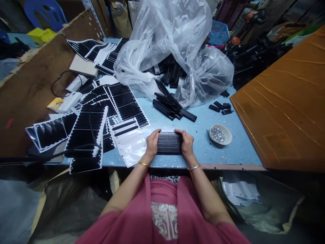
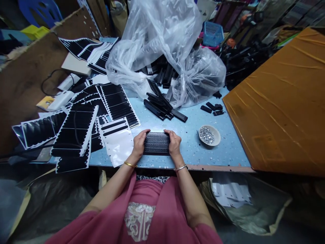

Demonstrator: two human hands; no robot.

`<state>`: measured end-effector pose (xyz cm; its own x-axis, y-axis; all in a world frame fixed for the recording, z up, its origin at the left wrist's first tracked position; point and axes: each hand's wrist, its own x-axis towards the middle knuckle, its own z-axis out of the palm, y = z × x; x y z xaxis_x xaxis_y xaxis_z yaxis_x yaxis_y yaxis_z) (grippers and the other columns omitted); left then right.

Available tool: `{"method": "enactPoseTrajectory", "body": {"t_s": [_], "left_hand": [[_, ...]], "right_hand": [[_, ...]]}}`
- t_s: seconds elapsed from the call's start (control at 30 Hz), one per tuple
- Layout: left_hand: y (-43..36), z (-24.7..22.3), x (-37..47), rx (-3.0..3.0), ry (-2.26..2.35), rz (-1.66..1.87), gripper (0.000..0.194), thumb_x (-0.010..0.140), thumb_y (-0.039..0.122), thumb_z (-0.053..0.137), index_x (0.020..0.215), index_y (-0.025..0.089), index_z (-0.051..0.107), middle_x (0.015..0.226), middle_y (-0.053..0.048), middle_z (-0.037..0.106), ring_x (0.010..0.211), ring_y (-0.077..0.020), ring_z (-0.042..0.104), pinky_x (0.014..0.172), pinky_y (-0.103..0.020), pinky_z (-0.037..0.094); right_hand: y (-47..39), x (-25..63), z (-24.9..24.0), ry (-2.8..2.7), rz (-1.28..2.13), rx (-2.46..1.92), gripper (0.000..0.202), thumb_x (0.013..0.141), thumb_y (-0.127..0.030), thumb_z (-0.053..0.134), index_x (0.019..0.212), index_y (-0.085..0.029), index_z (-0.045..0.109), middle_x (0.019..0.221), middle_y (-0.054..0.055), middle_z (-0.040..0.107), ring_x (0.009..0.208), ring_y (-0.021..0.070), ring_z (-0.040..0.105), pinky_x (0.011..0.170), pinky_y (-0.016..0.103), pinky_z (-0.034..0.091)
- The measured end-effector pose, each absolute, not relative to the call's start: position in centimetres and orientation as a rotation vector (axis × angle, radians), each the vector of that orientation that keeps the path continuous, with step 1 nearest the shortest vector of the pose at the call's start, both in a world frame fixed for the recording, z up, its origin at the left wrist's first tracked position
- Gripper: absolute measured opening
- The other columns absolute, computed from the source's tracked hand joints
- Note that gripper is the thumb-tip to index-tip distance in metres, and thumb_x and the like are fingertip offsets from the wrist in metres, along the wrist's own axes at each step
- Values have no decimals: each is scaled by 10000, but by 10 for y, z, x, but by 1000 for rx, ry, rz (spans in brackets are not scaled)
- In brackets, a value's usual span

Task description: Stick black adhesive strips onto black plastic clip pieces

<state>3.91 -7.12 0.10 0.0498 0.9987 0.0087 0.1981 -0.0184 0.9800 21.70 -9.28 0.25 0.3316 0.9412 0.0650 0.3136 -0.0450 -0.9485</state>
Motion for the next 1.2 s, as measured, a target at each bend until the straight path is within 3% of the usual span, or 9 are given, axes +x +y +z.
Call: {"method": "enactPoseTrajectory", "body": {"t_s": [0.2, 0.43, 0.57, 0.9, 1.1, 1.2], "left_hand": [[-63, 4, 43, 1408, 1349, 1127, 423, 951, 390, 380, 1025, 120, 697, 1093, -123, 711, 1078, -236, 637, 1000, -366, 466], [-61, 1, 35, 1372, 1301, 1187, 485, 948, 438, 414, 1164, 98, 685, 1284, -148, 648, 1277, -243, 549, 1126, -383, 381], [-64, 2, 33, 1341, 1278, 1212, 478, 952, 424, 427, 1199, 96, 673, 1308, -145, 635, 1281, -246, 547, 1137, -403, 374], [-67, -12, 45, 1252, 1261, 1281, 425, 934, 374, 462, 1158, 103, 700, 1293, -140, 646, 1284, -259, 546, 1150, -421, 363], [-74, -3, 29, 1357, 1259, 1259, 433, 953, 361, 434, 1227, 115, 664, 1340, -138, 612, 1320, -256, 512, 1147, -423, 364], [-76, 10, -9, 1704, 1374, 1184, 441, 910, 356, 528, 1271, 127, 633, 1344, -155, 606, 1355, -291, 467, 1137, -455, 364]], "right_hand": [[-77, 219, -1, -1118, 802, -1565, 538, 932, -504, 316, 879, -176, 739, 970, 99, 749, 973, 223, 665, 968, 379, 466], [-74, 233, -11, -913, 897, -1441, 508, 892, -553, 406, 985, -159, 713, 1090, 118, 727, 1030, 226, 665, 939, 385, 504], [-74, 236, -15, -798, 932, -1381, 515, 879, -581, 434, 968, -151, 704, 1062, 134, 729, 993, 229, 681, 881, 381, 534], [-86, 218, -18, -1055, 646, -1489, 547, 935, -534, 360, 948, -155, 753, 1009, 116, 746, 979, 243, 674, 926, 405, 487], [-83, 233, -15, -1001, 710, -1456, 527, 915, -541, 401, 933, -138, 741, 974, 125, 742, 921, 236, 686, 851, 413, 530], [-90, 243, 1, -1043, 597, -1479, 446, 892, -518, 496, 961, -144, 730, 990, 113, 733, 920, 239, 676, 817, 418, 544]]}}
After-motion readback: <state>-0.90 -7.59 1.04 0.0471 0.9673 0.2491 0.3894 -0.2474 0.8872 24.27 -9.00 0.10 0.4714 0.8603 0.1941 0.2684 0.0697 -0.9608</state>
